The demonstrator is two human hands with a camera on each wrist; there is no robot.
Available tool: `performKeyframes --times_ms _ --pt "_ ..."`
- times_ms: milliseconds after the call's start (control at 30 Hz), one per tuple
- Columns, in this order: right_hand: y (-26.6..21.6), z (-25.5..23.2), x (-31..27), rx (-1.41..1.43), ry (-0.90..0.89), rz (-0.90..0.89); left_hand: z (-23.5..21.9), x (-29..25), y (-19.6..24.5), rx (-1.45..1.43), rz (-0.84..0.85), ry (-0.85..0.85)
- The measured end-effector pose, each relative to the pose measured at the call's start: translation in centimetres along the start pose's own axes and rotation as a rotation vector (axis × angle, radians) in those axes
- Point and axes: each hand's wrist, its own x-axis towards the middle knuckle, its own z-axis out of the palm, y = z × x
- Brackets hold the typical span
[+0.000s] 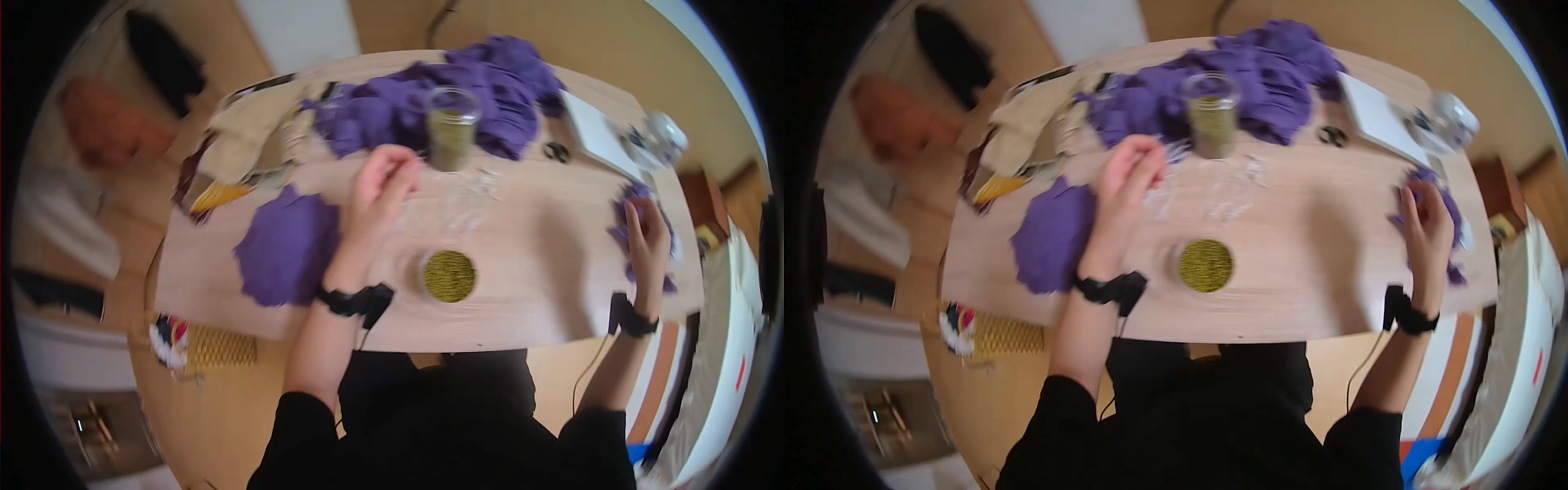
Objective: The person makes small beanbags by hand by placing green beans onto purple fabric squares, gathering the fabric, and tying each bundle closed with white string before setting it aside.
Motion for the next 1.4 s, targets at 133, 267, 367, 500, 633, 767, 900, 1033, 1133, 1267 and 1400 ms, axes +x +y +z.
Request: performKeyframes --times_ms 133,267,367,500,633,767,900,1033,1133,1267,1400 --pt "-3.6 3.7 -1.0 0.229 -0.258 -0.097 -1.1 0.6 1.3 -0.004 0.021 0.003" --pt "-8.1 6.9 -2.3 0.353 -0.458 -0.155 -3.8 -0.6 4.5 0.296 -0.018 -0.049" --pt "-11.6 8.4 -3.5 0.467 -0.619 -0.16 -7.2 -3.4 5.8 0.566 -0.024 0.058" --pt "-14.8 9.7 -4.2 0.532 -0.739 -0.217 -12.2 -6.9 7.9 1.125 -0.004 0.06" --pt "-15.9 11.7 -4.0 0.577 -0.838 -0.275 -14.9 -9.6 7.5 1.334 0.081 0.0" --pt "-14.8 13.4 -4.4 0.727 -0.856 -0.251 -15.5 -10.8 6.8 1.464 0.081 -0.013" --pt "-13.3 14.3 -4.7 0.904 -0.882 -0.171 -15.7 -11.1 6.2 1.502 0.052 -0.019" --pt "-12.4 14.3 -3.8 0.985 -0.865 -0.047 -15.9 -10.7 5.3 1.535 0.085 0.019" --pt "-11.8 14.6 -3.5 1.024 -0.861 0.024 -15.7 -10.3 5.5 1.489 0.121 0.085" --pt "-12.0 14.0 -3.3 1.129 -0.859 0.086 -14.6 -9.0 6.6 1.413 0.176 0.25" --pt "-12.2 12.8 -3.2 1.173 -0.894 0.123 -11.9 -6.0 8.4 1.134 0.088 0.288"
